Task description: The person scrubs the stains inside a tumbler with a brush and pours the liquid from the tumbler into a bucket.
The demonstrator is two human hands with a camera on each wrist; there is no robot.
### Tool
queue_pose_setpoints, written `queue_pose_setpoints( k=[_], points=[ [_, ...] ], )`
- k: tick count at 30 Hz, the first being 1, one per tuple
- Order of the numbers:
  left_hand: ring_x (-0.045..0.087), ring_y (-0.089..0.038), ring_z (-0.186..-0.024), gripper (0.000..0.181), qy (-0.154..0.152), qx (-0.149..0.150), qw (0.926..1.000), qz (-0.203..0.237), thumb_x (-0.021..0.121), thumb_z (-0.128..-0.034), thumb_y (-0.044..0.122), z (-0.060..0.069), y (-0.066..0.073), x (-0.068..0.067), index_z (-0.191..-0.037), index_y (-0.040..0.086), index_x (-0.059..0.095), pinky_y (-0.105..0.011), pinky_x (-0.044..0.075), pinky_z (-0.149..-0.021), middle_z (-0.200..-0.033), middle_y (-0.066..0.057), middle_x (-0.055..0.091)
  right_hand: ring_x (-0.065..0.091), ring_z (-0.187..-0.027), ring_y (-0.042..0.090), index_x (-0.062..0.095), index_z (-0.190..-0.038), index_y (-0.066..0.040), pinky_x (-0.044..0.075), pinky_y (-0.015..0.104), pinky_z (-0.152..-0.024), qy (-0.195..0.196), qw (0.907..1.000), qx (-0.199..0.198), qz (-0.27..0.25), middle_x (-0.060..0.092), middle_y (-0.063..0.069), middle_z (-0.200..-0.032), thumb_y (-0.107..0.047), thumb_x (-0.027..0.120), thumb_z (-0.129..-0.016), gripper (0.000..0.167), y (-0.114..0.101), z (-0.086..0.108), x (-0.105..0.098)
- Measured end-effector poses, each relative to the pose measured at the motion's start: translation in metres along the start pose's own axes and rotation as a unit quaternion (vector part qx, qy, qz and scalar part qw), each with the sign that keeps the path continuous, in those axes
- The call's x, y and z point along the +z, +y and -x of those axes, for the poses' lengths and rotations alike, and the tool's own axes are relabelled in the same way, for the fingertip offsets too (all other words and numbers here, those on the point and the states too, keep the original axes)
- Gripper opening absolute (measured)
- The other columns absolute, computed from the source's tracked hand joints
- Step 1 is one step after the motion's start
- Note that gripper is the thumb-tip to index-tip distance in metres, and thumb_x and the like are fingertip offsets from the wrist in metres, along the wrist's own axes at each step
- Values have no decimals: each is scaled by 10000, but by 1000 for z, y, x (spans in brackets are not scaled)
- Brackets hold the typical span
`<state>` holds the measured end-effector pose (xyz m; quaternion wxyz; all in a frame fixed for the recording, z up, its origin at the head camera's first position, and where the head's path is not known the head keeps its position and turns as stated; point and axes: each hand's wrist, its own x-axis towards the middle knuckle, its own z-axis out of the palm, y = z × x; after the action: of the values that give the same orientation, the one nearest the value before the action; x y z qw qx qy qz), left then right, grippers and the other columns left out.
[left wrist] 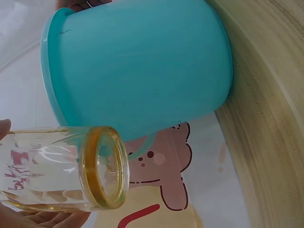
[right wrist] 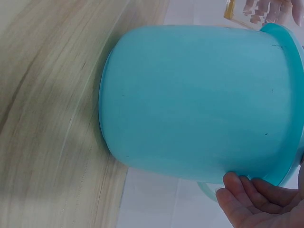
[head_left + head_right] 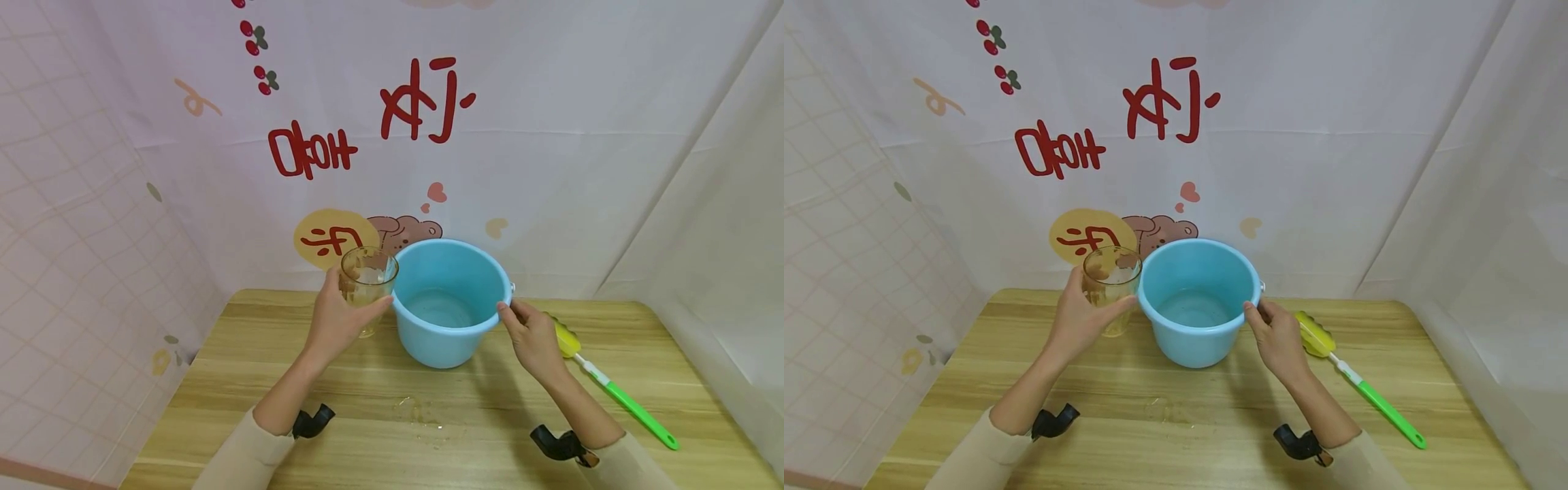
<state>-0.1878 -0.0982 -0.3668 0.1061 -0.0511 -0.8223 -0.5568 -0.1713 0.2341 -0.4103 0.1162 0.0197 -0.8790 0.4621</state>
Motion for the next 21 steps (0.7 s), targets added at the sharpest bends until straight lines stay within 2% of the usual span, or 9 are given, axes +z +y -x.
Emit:
queue_pose_setpoints(
  k=[3,6,11,15,21],
  points=[
    [517,-284,-1110,717,100,171,9998,86,939,-787,400,2,-2,0,-1274,121,494,-461,498,-822,-1156,-116,535,674,-1096,358,608,-1405,69,541,447,-877,5,10000,-20,46,725,238,-1199,-388,517,-1115,549,1,0,0],
    [512,-275,-1088,699,187,300,9992,168,943,-788,378,4,-4,-1,-1263,116,501,-448,479,-832,-1145,-108,540,675,-1070,342,631,-1384,59,532,415,-855,33,10000,-16,83,737,225,-1170,-380,520,-1114,528,1,0,0],
    [524,-255,-1074,699,295,412,9984,267,945,-787,341,9,-8,-1,-1287,101,519,-450,493,-837,-1191,-100,574,673,-1022,314,673,-1338,41,527,376,-819,105,9999,10,121,754,200,-1119,-363,531,-1109,485,1,0,2],
    [551,-253,-1106,695,395,634,9963,425,945,-784,279,12,-11,1,-1303,67,535,-459,505,-867,-1245,-115,602,669,-1006,303,675,-1333,43,526,353,-805,109,9998,-8,141,756,197,-1112,-358,532,-1110,481,1,0,2],
    [598,-234,-1136,698,470,859,9930,655,942,-765,219,17,-14,5,-1309,51,540,-470,528,-924,-1246,-108,633,670,-1014,316,669,-1339,46,525,377,-816,105,9999,-7,137,752,205,-1121,-369,529,-1110,495,2,0,1]
  ],
)
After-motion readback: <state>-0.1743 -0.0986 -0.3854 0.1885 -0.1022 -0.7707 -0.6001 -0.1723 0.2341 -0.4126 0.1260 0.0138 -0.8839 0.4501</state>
